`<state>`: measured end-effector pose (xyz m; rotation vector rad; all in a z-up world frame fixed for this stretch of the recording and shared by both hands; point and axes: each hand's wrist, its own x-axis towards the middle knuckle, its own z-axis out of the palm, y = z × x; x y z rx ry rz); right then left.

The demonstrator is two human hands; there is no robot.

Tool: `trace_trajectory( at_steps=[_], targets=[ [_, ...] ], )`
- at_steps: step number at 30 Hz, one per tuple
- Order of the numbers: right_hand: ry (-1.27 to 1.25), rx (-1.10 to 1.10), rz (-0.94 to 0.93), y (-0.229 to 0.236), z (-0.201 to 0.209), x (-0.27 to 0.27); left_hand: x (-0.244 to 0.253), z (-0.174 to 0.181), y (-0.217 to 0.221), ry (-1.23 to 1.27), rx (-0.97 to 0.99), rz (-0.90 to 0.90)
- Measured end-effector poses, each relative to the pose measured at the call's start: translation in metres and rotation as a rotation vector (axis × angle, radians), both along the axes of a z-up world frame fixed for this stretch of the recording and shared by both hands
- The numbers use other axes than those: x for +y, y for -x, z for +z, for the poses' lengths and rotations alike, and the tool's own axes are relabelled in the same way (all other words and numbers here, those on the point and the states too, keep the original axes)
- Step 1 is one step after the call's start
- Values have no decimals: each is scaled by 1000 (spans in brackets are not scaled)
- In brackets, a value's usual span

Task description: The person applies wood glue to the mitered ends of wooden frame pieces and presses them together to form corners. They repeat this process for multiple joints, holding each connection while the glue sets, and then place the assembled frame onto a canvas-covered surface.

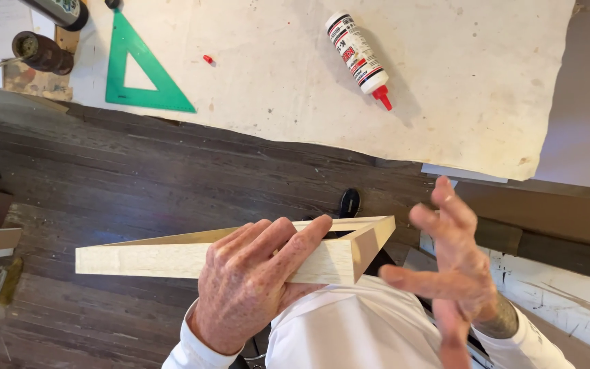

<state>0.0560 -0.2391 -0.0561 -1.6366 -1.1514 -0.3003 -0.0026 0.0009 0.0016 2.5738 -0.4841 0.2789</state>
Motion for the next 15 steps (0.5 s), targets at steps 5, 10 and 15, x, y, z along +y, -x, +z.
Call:
trace_trajectory(
  at_steps=[5, 10, 15],
  targets=[
    [39, -90, 50, -3, 10, 17, -3, 4, -1, 22, -18, -15],
    [214, -99, -37, -29, 0, 14, -1, 1, 1, -5, -18, -10],
    [247, 67, -101, -46, -13, -9, 26, -1, 9, 52, -38, -51]
  ],
)
